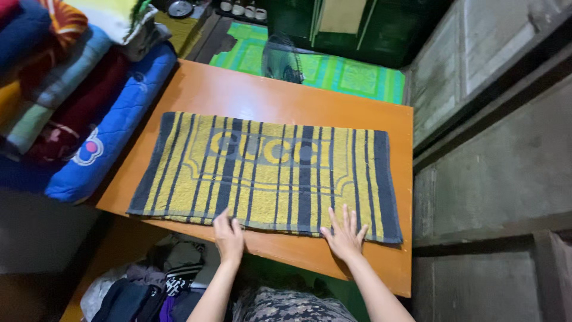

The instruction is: The person folds a pink floral towel and a yellow striped towel on an orange table, then stacks them with other folded towels on a nearby bed. The person uses both hands to align edges and smooth the fabric during folding.

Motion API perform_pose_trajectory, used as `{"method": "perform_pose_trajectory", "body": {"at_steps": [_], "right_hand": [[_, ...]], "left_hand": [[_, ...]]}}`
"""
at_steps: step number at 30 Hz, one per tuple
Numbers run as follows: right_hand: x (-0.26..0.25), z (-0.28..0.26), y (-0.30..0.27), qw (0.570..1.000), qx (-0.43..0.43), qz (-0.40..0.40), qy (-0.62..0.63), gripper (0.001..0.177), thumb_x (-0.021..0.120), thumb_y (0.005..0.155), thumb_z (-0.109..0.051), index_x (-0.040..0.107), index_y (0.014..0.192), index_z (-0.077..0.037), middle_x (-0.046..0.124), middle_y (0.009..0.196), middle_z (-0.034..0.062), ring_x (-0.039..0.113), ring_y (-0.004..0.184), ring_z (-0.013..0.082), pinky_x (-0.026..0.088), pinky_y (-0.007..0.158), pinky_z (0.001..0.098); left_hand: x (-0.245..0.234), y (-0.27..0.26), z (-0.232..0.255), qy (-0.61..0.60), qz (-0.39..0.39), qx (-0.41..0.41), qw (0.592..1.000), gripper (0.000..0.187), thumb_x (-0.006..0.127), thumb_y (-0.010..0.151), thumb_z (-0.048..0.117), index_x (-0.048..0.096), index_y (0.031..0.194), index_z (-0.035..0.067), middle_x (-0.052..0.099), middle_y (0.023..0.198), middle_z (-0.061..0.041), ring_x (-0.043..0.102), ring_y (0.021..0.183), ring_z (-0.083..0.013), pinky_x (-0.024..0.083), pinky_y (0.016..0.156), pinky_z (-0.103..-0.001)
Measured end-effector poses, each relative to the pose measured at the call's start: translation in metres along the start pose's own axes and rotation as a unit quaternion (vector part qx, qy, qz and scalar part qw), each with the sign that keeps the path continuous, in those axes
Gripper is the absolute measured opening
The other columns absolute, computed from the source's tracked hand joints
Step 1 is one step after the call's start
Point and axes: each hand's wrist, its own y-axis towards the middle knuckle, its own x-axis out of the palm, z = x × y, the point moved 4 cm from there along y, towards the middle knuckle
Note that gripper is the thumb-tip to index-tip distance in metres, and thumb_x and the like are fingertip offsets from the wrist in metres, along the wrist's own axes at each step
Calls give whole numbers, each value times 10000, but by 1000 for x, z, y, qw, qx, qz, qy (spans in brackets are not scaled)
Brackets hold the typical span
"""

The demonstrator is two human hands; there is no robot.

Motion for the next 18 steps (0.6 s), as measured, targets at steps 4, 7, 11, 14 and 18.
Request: {"method": "perform_pose_trajectory", "body": {"at_steps": [4, 7, 11, 14, 18], "right_hand": [[3, 5, 2, 1000, -5, -4, -4, 770, 416, 969, -697, 79, 1619, -457, -169, 1723, 32, -147, 1580, 318, -55, 1162, 730], [2, 5, 7, 1000, -1, -12, 4, 758, 415, 967, -690, 78, 1612, -480, -192, 1723, 21, -150, 1579, 309, -61, 1164, 723], [5, 6, 2, 1000, -3, -13, 5, 761, 403, 960, -707, 79, 1611, -484, -200, 1720, 16, -154, 1579, 305, -70, 1168, 713], [4, 7, 3, 1000, 0, -14, 3, 766, 398, 955, -714, 77, 1613, -486, -203, 1720, 11, -159, 1579, 300, -76, 1172, 706], [5, 7, 5, 1000, 4, -24, -7, 761, 382, 963, -715, 59, 1613, -488, -219, 1718, 17, -176, 1575, 303, -84, 1168, 707]], "left_hand": [[4, 33, -72, -121, 104, -229, 960, 490, 634, 931, 110, 494, 1381, -23, 600, 1276, -195, 664, 1068, -284, 521, 941, -387], [10, 54, -97, -166, 187, -279, 927, 576, 704, 877, 65, 459, 1383, -62, 613, 1168, -170, 620, 964, -237, 517, 849, -386], [18, 67, -118, -296, 173, -482, 806, 453, 650, 920, 98, 486, 1337, 36, 658, 996, -127, 587, 727, -210, 421, 569, -389], [14, 85, -121, -343, 116, -516, 776, 280, 696, 956, 238, 617, 1140, 43, 650, 976, -72, 594, 742, -153, 360, 532, -336], [5, 96, -127, -354, 114, -558, 742, 258, 761, 934, 262, 606, 1063, 101, 630, 910, -25, 550, 720, -142, 378, 553, -316]]}}
